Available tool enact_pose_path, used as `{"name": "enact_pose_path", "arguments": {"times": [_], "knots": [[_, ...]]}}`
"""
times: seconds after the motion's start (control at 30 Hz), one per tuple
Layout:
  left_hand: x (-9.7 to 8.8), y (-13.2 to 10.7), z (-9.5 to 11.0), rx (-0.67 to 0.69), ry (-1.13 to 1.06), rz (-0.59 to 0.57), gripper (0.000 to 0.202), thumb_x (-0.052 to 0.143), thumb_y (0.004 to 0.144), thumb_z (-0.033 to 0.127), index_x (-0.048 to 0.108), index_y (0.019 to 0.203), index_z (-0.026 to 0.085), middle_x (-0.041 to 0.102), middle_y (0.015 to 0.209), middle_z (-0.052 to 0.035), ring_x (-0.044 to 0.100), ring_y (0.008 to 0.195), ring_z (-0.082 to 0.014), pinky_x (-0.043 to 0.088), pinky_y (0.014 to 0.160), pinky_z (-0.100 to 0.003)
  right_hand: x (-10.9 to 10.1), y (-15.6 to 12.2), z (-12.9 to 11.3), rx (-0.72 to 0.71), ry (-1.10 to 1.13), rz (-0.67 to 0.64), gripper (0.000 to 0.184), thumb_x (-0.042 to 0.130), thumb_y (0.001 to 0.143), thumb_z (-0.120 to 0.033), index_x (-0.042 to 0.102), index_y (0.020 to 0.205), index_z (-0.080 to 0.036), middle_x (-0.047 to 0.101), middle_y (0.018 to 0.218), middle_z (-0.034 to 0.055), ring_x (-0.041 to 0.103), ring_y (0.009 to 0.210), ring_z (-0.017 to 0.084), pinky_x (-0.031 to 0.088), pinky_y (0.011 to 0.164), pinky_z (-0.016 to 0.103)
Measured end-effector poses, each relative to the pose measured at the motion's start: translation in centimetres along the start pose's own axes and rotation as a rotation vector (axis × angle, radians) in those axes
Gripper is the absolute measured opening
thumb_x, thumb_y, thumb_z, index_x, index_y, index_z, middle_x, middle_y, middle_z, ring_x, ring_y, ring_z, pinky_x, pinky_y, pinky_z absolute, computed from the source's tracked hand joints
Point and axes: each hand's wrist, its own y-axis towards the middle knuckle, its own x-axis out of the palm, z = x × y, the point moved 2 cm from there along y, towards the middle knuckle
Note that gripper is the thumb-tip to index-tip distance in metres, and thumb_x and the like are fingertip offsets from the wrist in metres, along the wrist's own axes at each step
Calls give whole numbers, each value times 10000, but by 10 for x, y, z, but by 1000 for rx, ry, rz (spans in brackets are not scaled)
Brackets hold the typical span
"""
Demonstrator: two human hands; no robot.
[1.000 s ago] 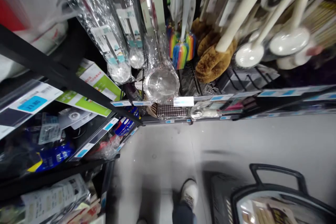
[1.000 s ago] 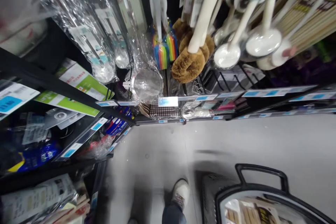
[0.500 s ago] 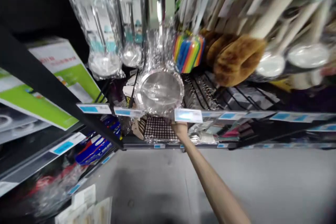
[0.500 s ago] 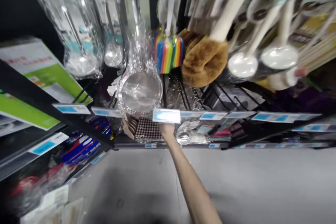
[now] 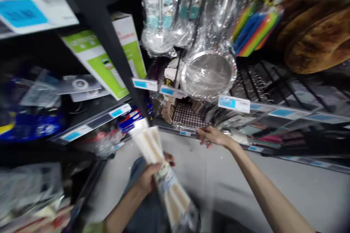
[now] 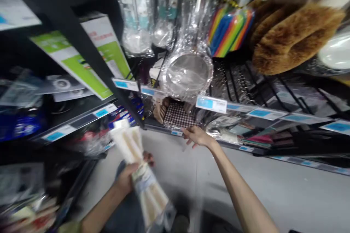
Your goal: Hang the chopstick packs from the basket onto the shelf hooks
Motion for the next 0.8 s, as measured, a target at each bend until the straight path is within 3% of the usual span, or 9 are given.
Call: {"name": "enact_pose_path", "arguments": {"times": [0.07,0.13,0.2,0.27,0.37,0.47,0.63,0.7,0.8], "knots": [[19,3,7,-95,-75,-55,487,923,484,471,745,839,188,715,768,-21,660,681,-168,536,648,-244,22,-49,-13,-50,74,-181,560,566,869,-668,714,968,-137,724,1069,176,722,773,239,564,462,255],[37,15,12,-147,-53,-138,501,909,525,460,754,891,155,722,789,-61,665,686,-186,544,655,-266,37,-90,-29,-133,111,-285,597,523,878,-696,692,1117,-176,689,1159,158,708,869,238,568,479,238],[53,25,16,-121,-17,-216,496,887,572,447,741,935,141,721,814,-81,661,694,-190,538,646,-270,45,-119,-41,-183,125,-376,586,546,882,-664,638,1245,-213,654,1209,135,683,932,239,561,481,226],[61,31,19,-34,-18,-218,489,884,574,419,709,945,154,715,819,-76,657,686,-195,532,618,-277,47,-134,-44,-211,151,-428,611,664,833,-599,589,1308,-223,646,1179,112,660,917,220,554,512,224],[60,35,19,71,-81,-110,517,896,543,393,650,949,187,716,853,-49,671,713,-201,548,637,-288,44,-139,-30,-284,183,-337,600,871,658,-462,655,1142,-183,661,996,45,581,716,129,485,541,203],[51,37,14,134,-184,12,538,894,528,378,607,957,223,695,879,8,665,766,-157,552,711,-252,47,-134,-3,-279,248,-133,482,899,615,-432,694,947,-151,640,791,-2,484,595,88,394,519,199],[44,39,12,354,-290,92,343,744,657,317,549,936,267,593,905,35,601,858,-137,510,782,-238,62,-123,13,-222,463,276,396,823,696,-498,722,894,-170,695,890,45,618,829,184,506,679,257],[44,41,17,521,-236,141,266,655,707,302,537,945,278,527,908,17,565,894,-154,490,842,-270,76,-115,8,-88,702,270,434,776,736,-552,707,963,-190,712,905,56,659,837,207,550,646,285],[45,43,22,807,-53,258,247,603,751,342,536,981,284,411,893,-7,509,930,-183,453,946,-329,107,-100,-3,49,1128,40,485,684,821,-588,666,1107,-196,739,938,83,713,776,229,597,612,348]]}}
